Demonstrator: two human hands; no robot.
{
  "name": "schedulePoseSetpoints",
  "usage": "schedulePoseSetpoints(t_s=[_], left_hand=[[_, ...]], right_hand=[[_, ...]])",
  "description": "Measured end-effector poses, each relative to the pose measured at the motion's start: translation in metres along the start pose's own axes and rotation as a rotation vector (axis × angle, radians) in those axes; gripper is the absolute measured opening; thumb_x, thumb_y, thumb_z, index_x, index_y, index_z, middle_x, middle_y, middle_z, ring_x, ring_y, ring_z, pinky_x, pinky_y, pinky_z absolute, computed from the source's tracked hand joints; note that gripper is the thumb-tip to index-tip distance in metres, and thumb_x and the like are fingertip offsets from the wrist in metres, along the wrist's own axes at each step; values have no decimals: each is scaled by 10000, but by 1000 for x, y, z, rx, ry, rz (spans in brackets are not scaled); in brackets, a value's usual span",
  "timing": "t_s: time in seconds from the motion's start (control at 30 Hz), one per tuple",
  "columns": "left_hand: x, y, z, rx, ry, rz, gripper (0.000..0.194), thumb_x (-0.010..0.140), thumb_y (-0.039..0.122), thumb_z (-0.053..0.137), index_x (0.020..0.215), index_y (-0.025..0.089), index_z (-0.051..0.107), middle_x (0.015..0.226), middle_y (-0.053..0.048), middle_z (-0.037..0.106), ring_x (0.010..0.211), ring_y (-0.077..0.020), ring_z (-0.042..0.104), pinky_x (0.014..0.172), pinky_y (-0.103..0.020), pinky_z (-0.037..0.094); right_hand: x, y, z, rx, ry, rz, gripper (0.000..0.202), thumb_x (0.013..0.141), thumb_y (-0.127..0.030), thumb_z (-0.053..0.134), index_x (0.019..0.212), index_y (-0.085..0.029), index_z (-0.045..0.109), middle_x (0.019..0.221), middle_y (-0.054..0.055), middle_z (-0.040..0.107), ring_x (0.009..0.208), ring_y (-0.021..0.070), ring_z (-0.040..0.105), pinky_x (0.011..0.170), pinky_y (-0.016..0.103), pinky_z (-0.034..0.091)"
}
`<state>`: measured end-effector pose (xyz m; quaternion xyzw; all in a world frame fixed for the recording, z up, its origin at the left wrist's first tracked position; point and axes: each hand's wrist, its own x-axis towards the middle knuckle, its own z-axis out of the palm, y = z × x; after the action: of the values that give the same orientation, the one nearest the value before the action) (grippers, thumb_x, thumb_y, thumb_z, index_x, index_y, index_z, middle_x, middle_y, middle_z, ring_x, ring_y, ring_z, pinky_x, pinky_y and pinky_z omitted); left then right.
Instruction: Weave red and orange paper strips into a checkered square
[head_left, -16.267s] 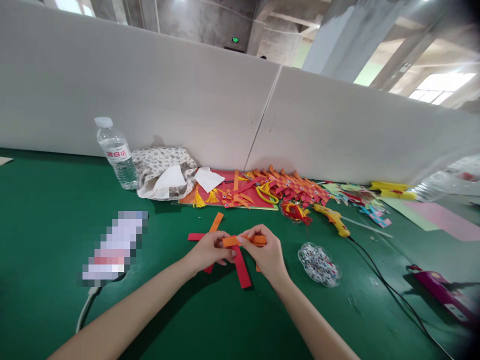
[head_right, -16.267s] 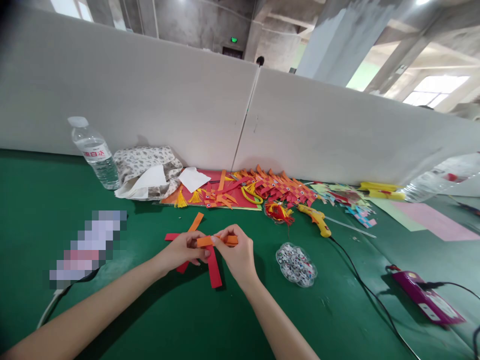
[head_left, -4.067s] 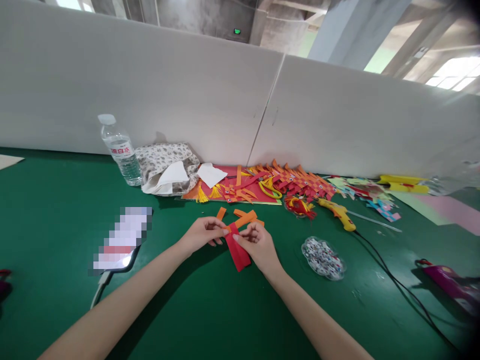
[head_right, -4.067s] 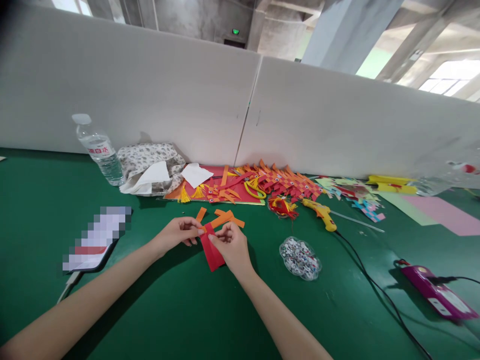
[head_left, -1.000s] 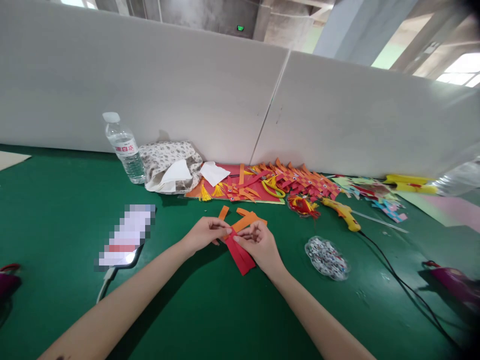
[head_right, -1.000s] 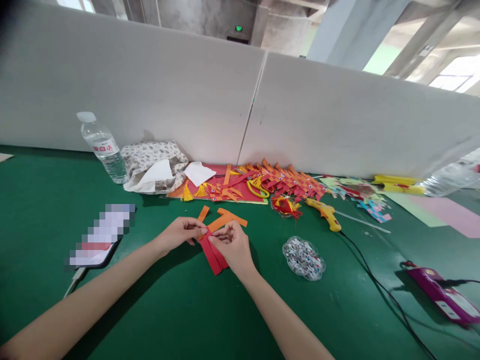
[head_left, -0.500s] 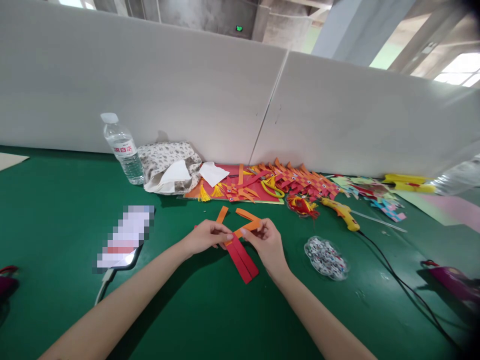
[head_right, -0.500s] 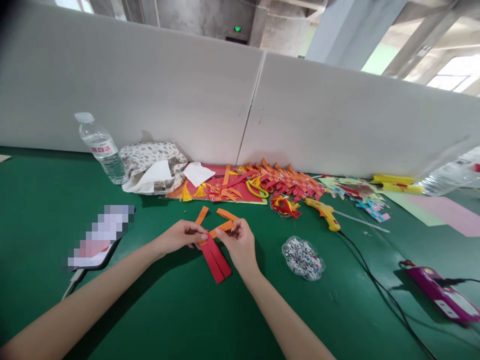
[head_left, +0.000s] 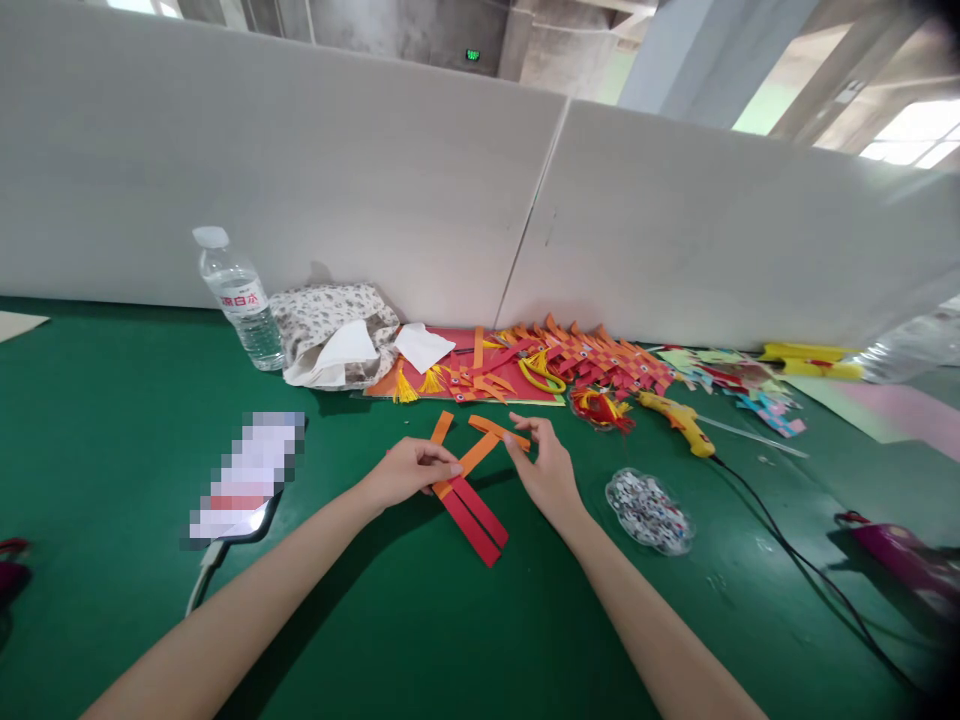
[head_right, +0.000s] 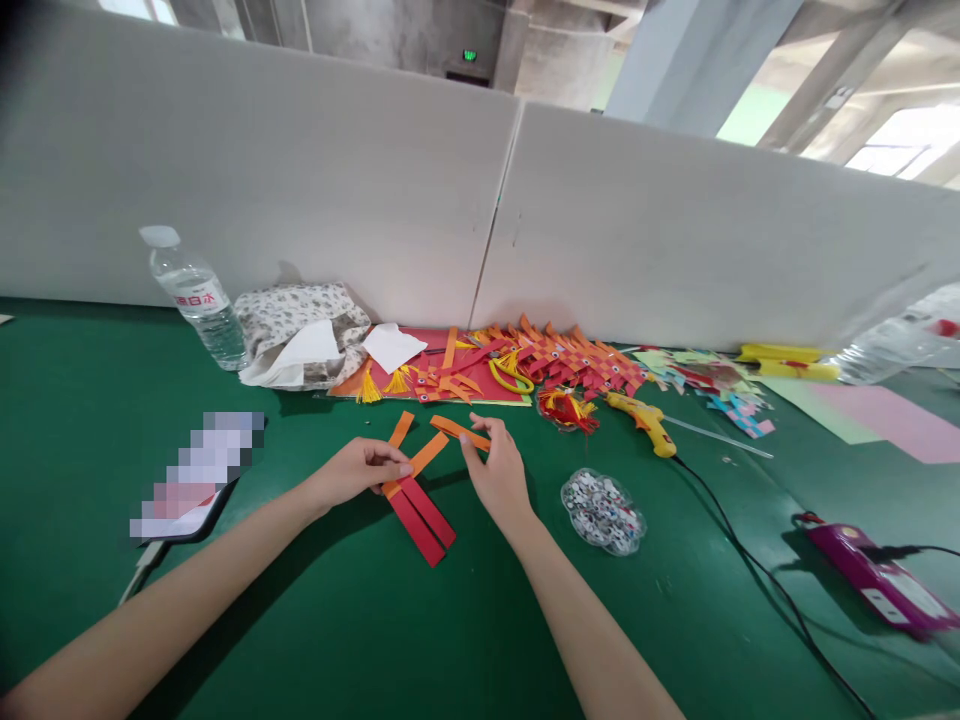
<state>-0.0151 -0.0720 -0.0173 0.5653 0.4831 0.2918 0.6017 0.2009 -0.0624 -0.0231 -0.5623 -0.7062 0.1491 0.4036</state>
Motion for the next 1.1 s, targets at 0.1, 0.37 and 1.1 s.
schedulePoseSetpoints(t_s=[0.1, 0.37, 1.1], left_hand=[[-1, 1, -1, 7, 12, -2, 296, 685, 421, 681, 795, 147, 702, 667, -22, 657, 582, -105, 546, 479, -178, 400], [-1, -1, -2, -74, 6, -11, 277, 657, 408, 717, 774, 156, 713, 634, -13, 652, 561, -102, 544, 489, -189, 410], [3, -28, -42, -757, -147, 154, 239, 591, 289, 776, 553, 125, 606, 465, 16, 518, 430, -72, 457, 476, -216, 344]], right_hand=[[2, 8, 2, -241, -85, -115, 60, 831, -257, 497, 877, -219, 490, 1001, 61, 648, 945, 231, 585, 797, 372, 447], [0, 3, 2, -369, -15, -157, 81, 814, -170, 467, 853, -199, 531, 859, 68, 628, 831, 242, 566, 777, 387, 421], [-12, -17, 8, -346, -253, -434, 253, 872, -219, 499, 1122, -188, 524, 965, 71, 667, 917, 229, 597, 896, 440, 434]])
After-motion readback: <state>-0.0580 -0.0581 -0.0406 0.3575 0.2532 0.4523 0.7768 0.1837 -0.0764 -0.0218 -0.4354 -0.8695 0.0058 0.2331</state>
